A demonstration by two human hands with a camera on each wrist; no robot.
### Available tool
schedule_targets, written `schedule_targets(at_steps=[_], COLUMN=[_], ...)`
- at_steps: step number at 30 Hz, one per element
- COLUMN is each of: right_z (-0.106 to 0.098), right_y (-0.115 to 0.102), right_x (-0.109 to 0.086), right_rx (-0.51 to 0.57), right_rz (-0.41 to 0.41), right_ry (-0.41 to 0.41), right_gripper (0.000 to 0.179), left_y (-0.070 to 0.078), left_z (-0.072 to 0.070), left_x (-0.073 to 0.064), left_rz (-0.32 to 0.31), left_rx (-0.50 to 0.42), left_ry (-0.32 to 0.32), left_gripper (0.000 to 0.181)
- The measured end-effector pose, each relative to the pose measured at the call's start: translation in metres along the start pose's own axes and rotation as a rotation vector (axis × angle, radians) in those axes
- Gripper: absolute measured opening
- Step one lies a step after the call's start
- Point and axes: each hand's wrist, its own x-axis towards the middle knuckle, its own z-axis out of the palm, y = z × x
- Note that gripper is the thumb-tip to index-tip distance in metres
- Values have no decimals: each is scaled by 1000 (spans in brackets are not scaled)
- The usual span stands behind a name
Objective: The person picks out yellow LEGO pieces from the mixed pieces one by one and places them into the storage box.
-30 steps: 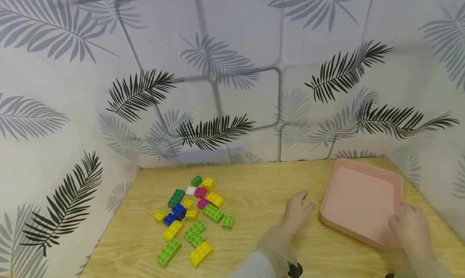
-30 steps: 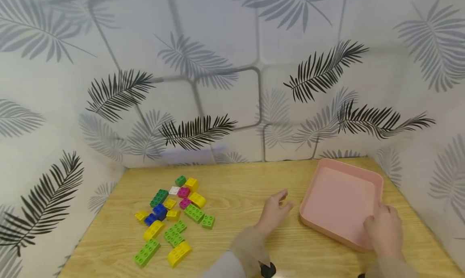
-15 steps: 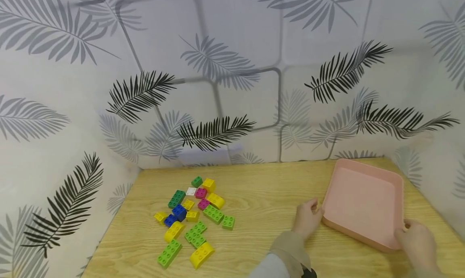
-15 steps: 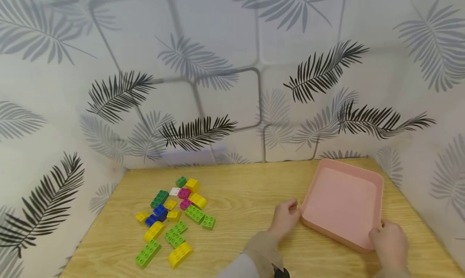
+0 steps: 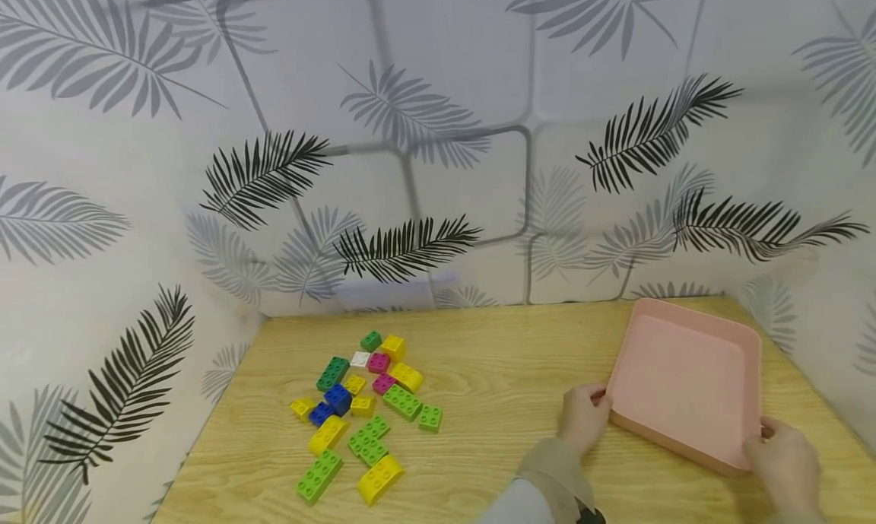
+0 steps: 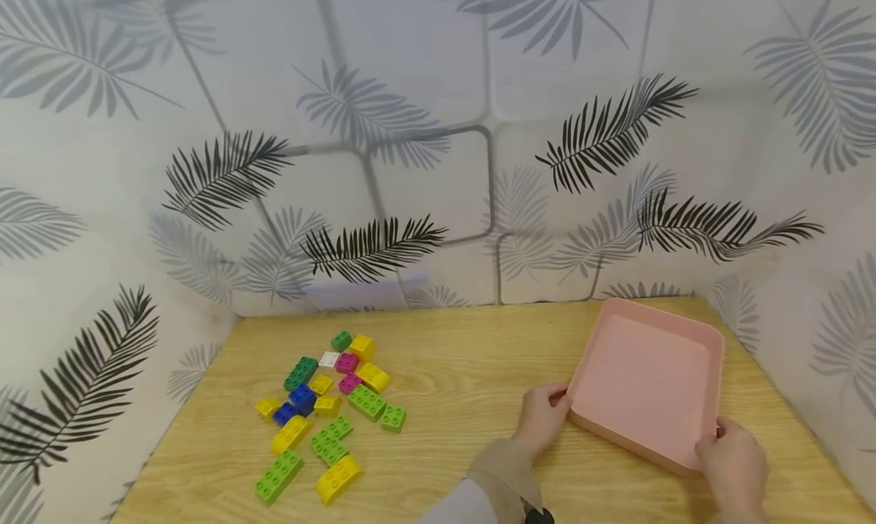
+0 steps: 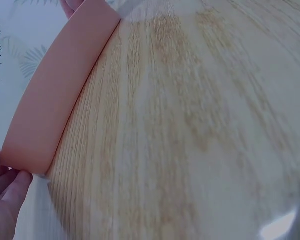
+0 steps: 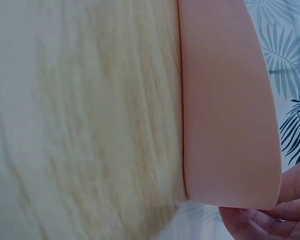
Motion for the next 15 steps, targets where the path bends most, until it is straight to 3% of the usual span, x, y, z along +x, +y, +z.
schedule_targets(at_steps=[15], right_z=[-1], right_y=[1], right_x=[1], right_rx=[1], right_rz=[-12], right_ry=[-1], right_gripper=[46], left_y=[-2], left_z=[-4], left_x=[-1], left_rz=[2], left_rx=[-48], left_ry=[-41], left_gripper=[19])
